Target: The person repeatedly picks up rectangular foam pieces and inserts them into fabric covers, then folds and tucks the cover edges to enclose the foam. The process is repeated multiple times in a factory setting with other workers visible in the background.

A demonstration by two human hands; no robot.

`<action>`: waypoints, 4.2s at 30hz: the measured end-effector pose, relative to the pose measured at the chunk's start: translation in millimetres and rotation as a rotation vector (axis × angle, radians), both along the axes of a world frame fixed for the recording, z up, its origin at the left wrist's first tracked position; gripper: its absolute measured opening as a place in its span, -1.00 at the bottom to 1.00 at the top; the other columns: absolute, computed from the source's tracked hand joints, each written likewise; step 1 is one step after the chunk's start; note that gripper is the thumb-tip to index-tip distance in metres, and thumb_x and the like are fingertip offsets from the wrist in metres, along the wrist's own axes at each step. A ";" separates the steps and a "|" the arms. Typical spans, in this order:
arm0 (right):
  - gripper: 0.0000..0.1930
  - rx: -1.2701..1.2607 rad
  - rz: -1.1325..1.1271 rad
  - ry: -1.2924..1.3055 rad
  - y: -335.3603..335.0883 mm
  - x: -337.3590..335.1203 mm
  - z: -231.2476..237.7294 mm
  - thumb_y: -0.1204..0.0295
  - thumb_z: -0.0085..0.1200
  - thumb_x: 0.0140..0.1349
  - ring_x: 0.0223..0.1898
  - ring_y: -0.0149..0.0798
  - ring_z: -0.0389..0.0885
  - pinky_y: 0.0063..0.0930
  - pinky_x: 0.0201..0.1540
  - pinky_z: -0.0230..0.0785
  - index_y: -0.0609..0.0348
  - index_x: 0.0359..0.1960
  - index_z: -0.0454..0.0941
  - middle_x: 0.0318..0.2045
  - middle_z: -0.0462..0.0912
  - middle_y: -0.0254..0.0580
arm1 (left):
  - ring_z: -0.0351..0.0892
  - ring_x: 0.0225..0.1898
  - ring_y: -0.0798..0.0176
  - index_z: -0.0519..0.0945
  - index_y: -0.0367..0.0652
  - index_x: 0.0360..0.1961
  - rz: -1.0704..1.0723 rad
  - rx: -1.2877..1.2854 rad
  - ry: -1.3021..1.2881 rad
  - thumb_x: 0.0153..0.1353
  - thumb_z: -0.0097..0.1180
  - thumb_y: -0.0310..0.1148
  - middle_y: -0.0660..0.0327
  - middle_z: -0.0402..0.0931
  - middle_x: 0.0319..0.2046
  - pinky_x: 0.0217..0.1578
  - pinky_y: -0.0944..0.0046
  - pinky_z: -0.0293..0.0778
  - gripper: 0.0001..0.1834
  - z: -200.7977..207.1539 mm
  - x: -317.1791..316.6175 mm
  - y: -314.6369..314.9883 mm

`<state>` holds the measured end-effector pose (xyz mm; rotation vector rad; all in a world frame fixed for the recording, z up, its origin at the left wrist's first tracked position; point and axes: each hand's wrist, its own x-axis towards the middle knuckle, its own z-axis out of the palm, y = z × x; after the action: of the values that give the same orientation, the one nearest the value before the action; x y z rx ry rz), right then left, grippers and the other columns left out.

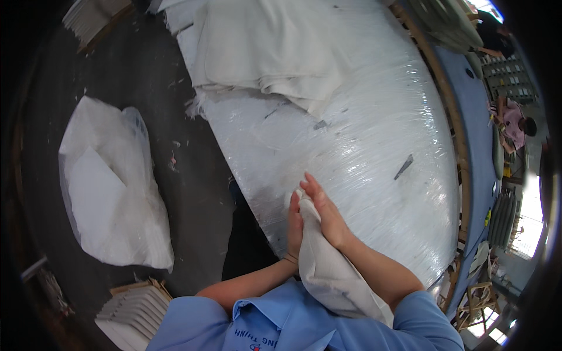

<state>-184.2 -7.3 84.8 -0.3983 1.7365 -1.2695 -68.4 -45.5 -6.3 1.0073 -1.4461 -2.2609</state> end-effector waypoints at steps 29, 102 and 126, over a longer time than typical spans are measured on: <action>-0.08 -0.545 -0.609 0.779 159.3 118.5 141.8 -0.27 -0.38 0.53 0.68 0.03 -0.28 -0.09 0.64 -0.40 0.20 0.65 -0.14 0.66 -0.19 0.11 | -0.10 0.62 0.03 -0.20 -0.13 0.66 -0.816 0.034 0.438 0.59 -0.38 0.22 0.00 -0.15 0.62 0.57 0.08 -0.09 -0.13 239.0 4.3 52.6; -0.16 -0.531 -0.870 0.279 145.1 69.9 72.6 -0.12 -0.34 0.61 0.65 0.07 -0.16 -0.14 0.64 -0.30 0.33 0.62 -0.15 0.61 -0.05 0.19 | -0.03 0.60 0.03 -0.11 -0.15 0.65 -0.880 -0.163 0.194 0.63 -0.48 0.10 0.03 -0.07 0.61 0.56 0.09 -0.08 -0.24 203.0 -57.9 46.7; -0.11 -0.516 -0.837 0.341 123.6 6.5 78.7 -0.21 -0.45 0.61 0.63 -0.01 -0.08 -0.22 0.63 -0.24 0.35 0.62 -0.18 0.61 -0.02 0.16 | -0.26 0.66 -0.01 -0.22 -0.29 0.64 -0.750 -0.494 0.360 0.65 -0.39 0.04 -0.07 -0.27 0.65 0.58 0.11 -0.21 -0.20 191.2 -104.4 40.6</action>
<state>-177.7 116.3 163.5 -0.1702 1.9158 -2.3888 -172.8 -4.9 184.9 -0.1248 -2.2801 -2.1323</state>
